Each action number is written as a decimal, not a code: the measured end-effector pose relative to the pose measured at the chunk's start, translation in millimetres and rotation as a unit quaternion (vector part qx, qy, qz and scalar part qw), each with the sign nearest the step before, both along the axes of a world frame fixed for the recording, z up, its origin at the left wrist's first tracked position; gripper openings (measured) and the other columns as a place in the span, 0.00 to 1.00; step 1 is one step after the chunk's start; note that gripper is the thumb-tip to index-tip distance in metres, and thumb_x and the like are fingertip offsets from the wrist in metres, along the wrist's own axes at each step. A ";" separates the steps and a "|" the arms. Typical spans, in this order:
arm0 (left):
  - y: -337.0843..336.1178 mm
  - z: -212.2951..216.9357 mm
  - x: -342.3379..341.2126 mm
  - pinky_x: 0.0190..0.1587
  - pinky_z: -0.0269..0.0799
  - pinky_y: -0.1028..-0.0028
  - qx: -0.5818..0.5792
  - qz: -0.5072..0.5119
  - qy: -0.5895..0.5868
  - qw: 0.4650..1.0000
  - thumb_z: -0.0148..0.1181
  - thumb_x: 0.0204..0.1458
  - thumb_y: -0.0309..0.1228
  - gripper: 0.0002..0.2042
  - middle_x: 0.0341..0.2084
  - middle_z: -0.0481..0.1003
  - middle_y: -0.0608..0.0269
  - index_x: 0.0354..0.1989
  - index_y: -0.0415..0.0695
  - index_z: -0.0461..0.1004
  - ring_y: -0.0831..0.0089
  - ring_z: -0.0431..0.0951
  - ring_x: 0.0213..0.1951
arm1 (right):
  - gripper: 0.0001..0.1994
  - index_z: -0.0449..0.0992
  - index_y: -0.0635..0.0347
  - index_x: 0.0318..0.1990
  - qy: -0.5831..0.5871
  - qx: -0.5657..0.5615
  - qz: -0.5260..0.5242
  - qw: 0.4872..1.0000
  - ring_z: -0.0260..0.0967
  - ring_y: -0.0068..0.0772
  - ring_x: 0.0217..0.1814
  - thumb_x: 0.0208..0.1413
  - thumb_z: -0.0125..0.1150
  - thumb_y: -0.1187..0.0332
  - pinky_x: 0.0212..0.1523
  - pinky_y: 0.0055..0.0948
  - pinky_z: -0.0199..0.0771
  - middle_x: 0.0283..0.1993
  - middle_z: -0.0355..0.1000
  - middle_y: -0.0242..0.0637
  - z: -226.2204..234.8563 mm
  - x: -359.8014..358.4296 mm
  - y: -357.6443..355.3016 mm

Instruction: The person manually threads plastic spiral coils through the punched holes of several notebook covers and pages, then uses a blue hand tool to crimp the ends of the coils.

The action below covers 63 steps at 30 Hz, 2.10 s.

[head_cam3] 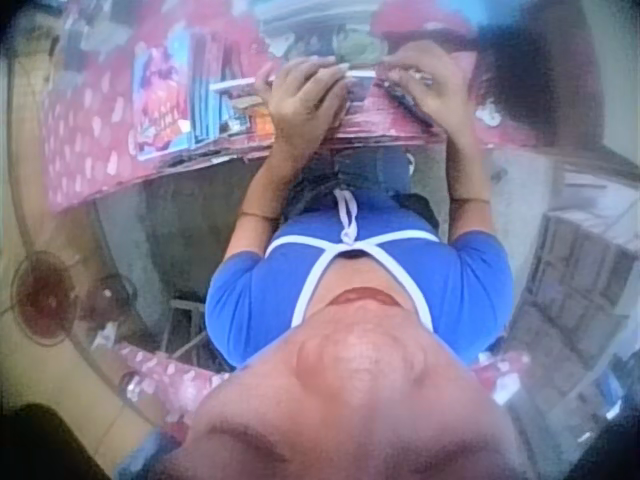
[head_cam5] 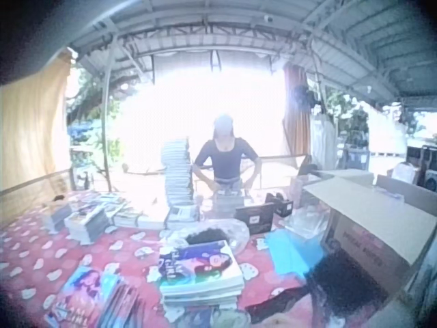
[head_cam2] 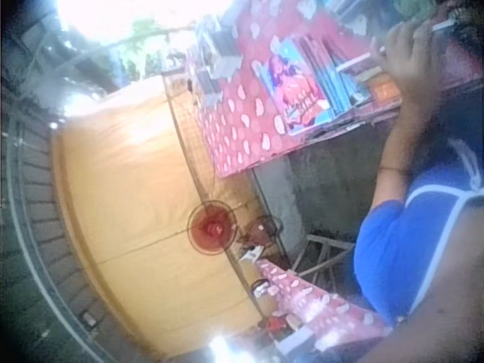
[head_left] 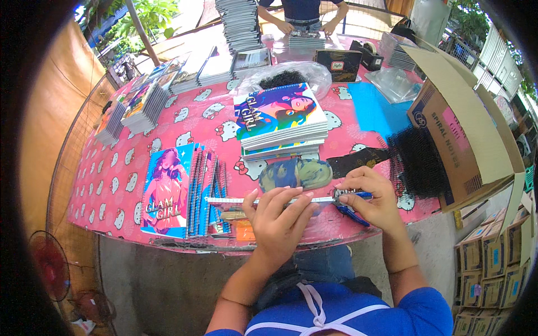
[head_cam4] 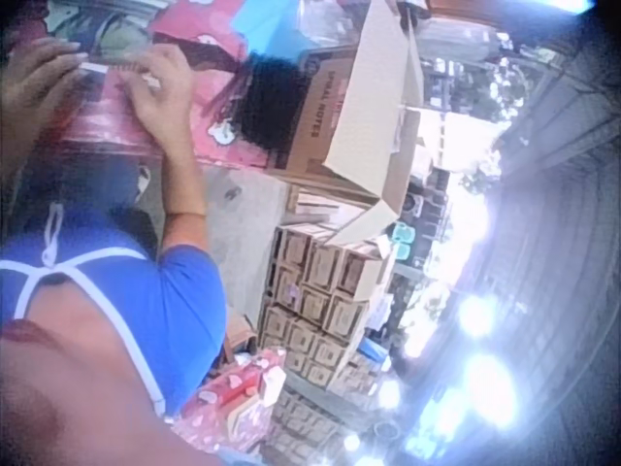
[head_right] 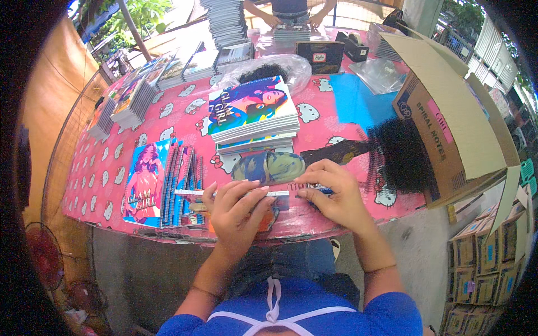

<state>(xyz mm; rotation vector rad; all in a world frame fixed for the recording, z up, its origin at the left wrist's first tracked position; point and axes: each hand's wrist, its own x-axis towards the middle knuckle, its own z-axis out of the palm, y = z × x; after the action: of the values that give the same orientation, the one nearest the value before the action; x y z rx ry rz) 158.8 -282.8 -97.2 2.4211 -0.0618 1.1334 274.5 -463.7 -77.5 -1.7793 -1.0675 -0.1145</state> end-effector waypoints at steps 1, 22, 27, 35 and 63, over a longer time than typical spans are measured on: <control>-1.2 0.5 0.4 0.55 0.48 0.61 -0.012 0.001 -0.007 1.000 0.68 0.41 0.33 0.13 0.34 0.76 0.69 0.37 0.49 0.79 0.72 0.74 0.40 | 0.09 0.79 0.62 0.36 0.011 -0.002 0.016 1.000 0.71 0.32 0.37 0.45 0.66 0.74 0.37 0.27 0.70 0.34 0.73 0.38 2.0 -1.1 1.1; 7.1 7.2 -15.5 0.60 0.42 0.52 0.001 0.036 0.049 0.998 0.68 0.41 0.33 0.11 0.32 0.76 0.71 0.35 0.49 0.79 0.72 0.74 0.42 | 0.10 0.73 0.61 0.42 -0.085 -0.147 0.050 0.984 0.70 0.46 0.38 0.52 0.57 0.69 0.36 0.37 0.70 0.35 0.70 0.44 17.6 -4.7 20.7; 4.4 3.7 -14.6 0.58 0.45 0.54 -0.010 0.004 0.024 1.000 0.68 0.40 0.34 0.12 0.31 0.76 0.73 0.35 0.49 0.78 0.75 0.74 0.38 | 0.18 0.70 0.61 0.46 -0.213 -0.298 0.091 0.926 0.72 0.47 0.40 0.49 0.61 0.63 0.39 0.41 0.71 0.39 0.72 0.45 -16.3 66.8 56.0; 7.9 -0.4 -19.6 0.59 0.44 0.58 -0.026 0.030 0.028 0.999 0.69 0.39 0.39 0.17 0.35 0.76 0.74 0.39 0.52 0.76 0.75 0.72 0.43 | 0.24 0.69 0.60 0.49 -0.016 -0.259 -0.006 0.966 0.72 0.47 0.42 0.40 0.64 0.68 0.43 0.40 0.72 0.38 0.72 0.47 -55.5 76.6 38.9; 43.6 -5.4 -35.2 0.60 0.41 0.50 -0.070 0.111 0.037 0.991 0.69 0.39 0.38 0.18 0.46 0.72 0.72 0.41 0.51 0.76 0.66 0.67 0.52 | 0.27 0.70 0.59 0.47 0.057 -0.038 0.055 0.996 0.71 0.31 0.41 0.36 0.75 0.67 0.41 0.34 0.74 0.43 0.71 0.37 -75.1 90.6 37.0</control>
<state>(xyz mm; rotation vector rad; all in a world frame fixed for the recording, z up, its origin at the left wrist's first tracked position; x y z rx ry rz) 123.5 -239.3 -102.5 2.3837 0.3072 1.1004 365.1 -426.6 -152.6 -1.7675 -1.0968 0.0954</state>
